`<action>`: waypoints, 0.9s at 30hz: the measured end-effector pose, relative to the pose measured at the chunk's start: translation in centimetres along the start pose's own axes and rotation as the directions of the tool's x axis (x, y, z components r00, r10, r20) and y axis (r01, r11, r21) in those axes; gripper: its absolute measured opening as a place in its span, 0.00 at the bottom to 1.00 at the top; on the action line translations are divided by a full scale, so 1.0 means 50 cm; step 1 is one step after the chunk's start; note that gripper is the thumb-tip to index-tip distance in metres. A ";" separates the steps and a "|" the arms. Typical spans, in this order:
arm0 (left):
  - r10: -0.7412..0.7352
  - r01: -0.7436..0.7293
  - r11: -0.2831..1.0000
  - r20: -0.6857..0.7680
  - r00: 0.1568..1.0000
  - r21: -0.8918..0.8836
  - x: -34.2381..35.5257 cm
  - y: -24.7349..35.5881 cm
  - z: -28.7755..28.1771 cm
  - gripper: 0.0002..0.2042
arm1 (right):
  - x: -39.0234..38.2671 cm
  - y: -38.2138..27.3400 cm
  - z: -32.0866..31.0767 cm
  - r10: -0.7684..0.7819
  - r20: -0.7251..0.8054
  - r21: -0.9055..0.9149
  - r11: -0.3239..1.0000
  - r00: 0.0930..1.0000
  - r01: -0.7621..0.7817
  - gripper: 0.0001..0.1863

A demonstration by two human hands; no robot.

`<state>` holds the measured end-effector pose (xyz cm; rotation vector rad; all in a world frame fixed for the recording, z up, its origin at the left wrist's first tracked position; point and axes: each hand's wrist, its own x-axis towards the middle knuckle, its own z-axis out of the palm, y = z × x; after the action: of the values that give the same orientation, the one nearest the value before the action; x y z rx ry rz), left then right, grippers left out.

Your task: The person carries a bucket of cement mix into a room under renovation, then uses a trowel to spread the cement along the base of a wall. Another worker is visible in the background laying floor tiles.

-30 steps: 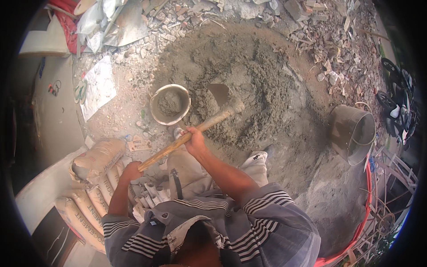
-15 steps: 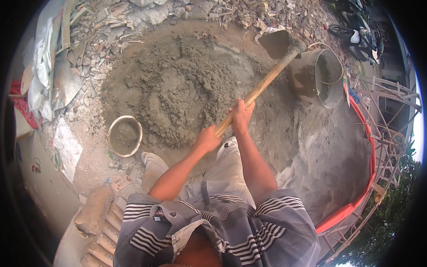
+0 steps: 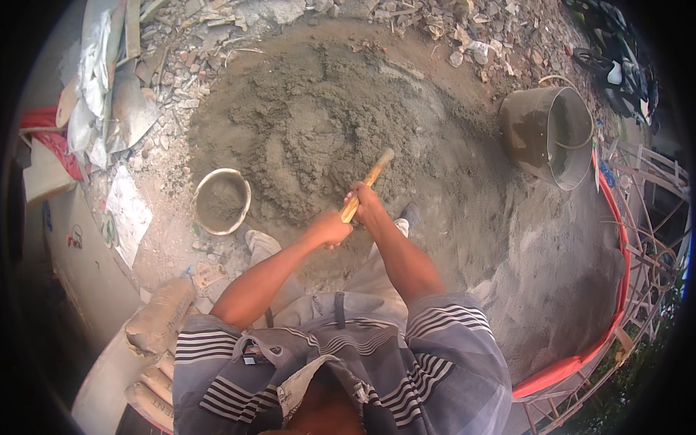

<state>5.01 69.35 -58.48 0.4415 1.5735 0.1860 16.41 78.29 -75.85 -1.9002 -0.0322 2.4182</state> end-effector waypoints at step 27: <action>0.029 0.146 0.915 -0.421 0.906 0.377 -0.321 -0.902 -0.115 0.15 | -0.306 0.384 0.324 0.037 0.360 -0.182 0.983 0.932 0.032 0.04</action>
<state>-8.08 23.00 -60.63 0.7078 2.0607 -0.1053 3.51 58.55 -58.29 -1.4801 -0.2836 2.8202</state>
